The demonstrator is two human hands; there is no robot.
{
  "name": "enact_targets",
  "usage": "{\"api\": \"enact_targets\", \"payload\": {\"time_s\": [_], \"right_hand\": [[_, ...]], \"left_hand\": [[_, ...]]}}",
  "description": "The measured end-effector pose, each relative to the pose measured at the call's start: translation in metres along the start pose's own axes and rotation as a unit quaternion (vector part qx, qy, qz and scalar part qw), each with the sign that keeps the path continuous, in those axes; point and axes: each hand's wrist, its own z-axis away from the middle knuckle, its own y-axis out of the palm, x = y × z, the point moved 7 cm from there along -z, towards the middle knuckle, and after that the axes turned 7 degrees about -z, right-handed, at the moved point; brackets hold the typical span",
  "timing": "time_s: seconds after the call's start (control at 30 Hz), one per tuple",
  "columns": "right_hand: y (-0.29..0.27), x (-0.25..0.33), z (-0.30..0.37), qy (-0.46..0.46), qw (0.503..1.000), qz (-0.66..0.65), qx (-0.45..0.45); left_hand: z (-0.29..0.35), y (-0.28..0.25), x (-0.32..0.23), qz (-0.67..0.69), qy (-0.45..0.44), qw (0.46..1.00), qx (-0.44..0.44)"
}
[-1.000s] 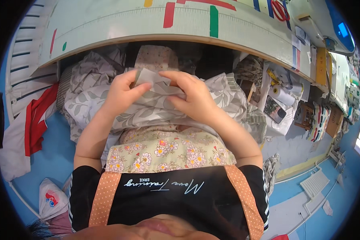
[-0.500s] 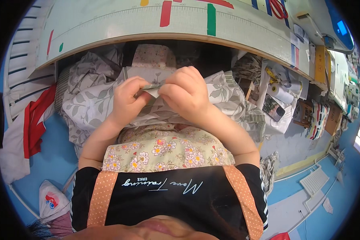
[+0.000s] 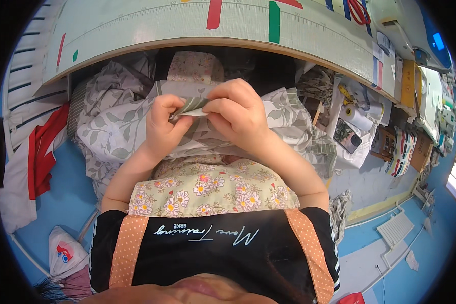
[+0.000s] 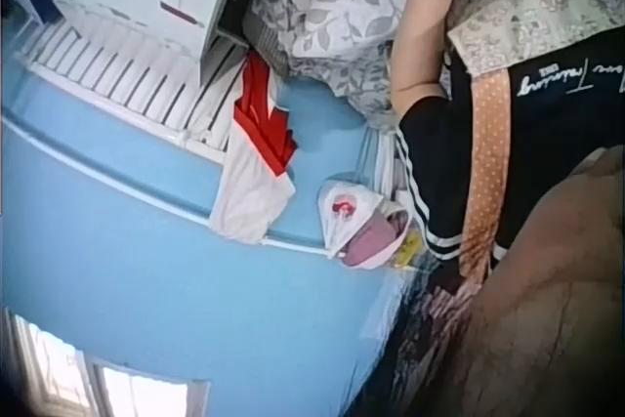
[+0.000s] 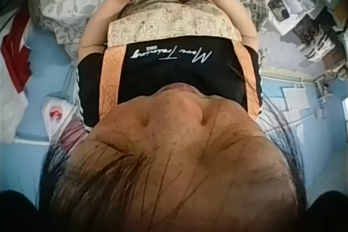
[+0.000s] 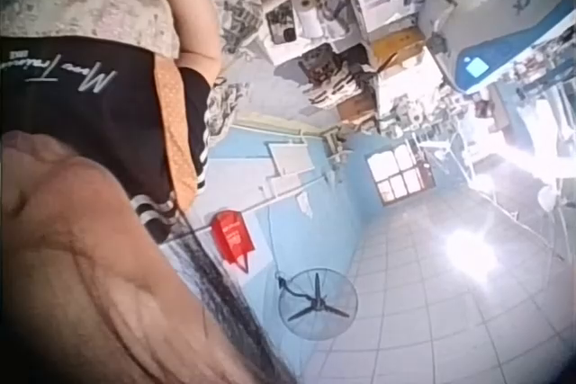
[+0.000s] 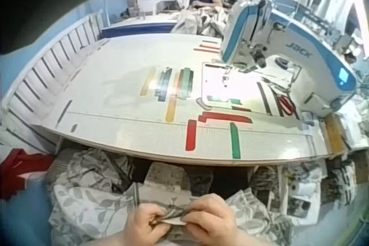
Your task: Sewing a fabric pillowcase using an industrial sewing machine.
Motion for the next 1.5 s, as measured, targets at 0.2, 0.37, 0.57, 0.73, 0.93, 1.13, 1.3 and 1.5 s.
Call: {"api": "enact_targets", "payload": {"time_s": [0.2, 0.37, 0.57, 0.73, 0.93, 1.13, 1.3, 1.5], "right_hand": [[0.0, 0.006, -0.003, -0.031, 1.0, -0.002, -0.005], [0.005, 0.011, 0.004, -0.078, 0.997, 0.031, -0.001], [0.007, 0.014, 0.01, -0.106, 0.993, 0.05, 0.011], [0.007, 0.014, 0.012, -0.106, 0.993, 0.054, 0.005], [0.008, 0.012, 0.013, -0.102, 0.994, 0.042, 0.004], [0.009, 0.011, 0.012, -0.112, 0.993, 0.042, 0.011], [0.011, 0.003, 0.006, -0.064, 0.997, -0.006, 0.029], [0.01, -0.013, -0.004, 0.074, 0.99, -0.095, 0.077]], "left_hand": [[0.003, -0.001, -0.005, -0.036, 0.062, 0.997, -0.024], [0.005, 0.0, -0.002, -0.018, 0.066, 0.997, -0.029], [0.008, 0.004, 0.005, 0.028, 0.028, 0.998, -0.039], [0.008, 0.004, 0.004, 0.028, 0.034, 0.998, -0.034], [0.008, 0.003, 0.003, 0.001, 0.051, 0.998, -0.028], [0.008, 0.006, 0.005, 0.004, 0.049, 0.998, -0.036], [0.006, 0.003, 0.001, -0.03, 0.048, 0.998, -0.015], [-0.001, 0.001, -0.008, -0.04, 0.07, 0.997, 0.004]]}}
